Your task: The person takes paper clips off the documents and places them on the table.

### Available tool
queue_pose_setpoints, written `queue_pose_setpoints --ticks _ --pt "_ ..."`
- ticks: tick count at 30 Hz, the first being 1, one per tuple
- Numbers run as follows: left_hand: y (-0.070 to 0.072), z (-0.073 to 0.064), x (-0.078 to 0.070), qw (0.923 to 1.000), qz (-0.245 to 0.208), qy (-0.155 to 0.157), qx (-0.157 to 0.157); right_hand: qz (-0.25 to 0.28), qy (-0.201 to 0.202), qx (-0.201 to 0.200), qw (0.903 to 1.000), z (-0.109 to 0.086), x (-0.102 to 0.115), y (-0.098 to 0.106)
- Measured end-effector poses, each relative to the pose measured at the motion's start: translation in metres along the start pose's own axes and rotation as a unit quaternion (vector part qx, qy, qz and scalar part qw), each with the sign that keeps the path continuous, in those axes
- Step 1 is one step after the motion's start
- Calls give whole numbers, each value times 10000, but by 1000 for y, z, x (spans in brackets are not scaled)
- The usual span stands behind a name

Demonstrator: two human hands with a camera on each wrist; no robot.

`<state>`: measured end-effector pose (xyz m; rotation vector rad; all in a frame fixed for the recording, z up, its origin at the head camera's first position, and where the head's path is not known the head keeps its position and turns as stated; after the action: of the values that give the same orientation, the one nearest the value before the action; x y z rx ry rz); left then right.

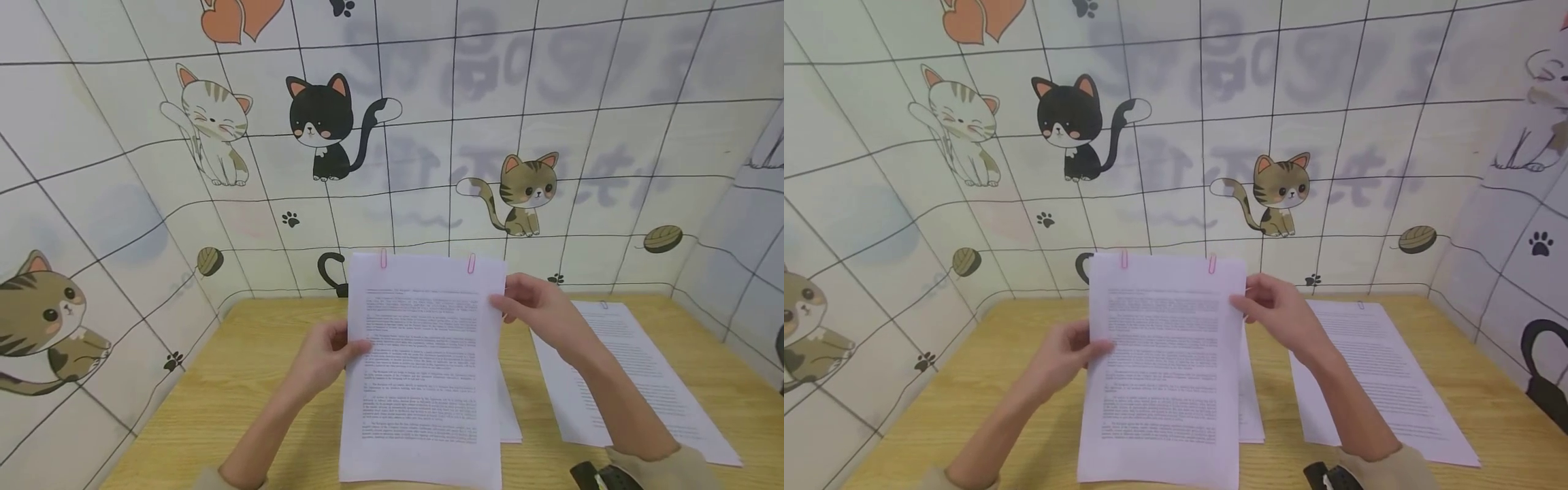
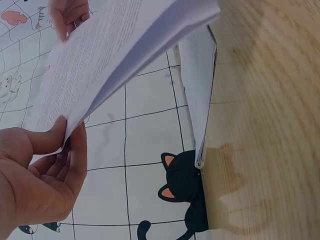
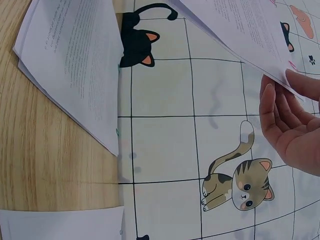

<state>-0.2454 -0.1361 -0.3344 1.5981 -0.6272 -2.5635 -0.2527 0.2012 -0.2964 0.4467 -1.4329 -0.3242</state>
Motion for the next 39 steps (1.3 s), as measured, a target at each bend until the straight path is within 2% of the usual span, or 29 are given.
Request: queue_pose_setpoints --ticks 6,14,19,24,39 --pt "-2 0 0 10000 82 -27 -39 155 280 -210 9993 -3 4 1" --pt "-7 -3 -2 9995 161 -286 -9 197 438 -739 9961 -7 6 4" --pt "-10 -4 -3 9993 268 -246 7 428 729 -921 9922 -9 9 3" --pt "-10 -5 -4 9992 340 -209 26 454 918 -1044 9892 -9 10 2" --pt "-9 -6 -4 9990 411 -135 59 405 1002 -1231 9865 -8 11 0"
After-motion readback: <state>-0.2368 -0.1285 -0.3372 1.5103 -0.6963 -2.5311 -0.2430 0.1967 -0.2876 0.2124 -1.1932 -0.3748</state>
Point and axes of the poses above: each hand's wrist, its own z-axis towards the middle knuckle, its own y-axis out of the back of the hand, x = y × z, the point moved 3 cm from there along z, towards the middle knuckle, and after that the axes turned 12 degrees about -y, right-handed, at the moved point
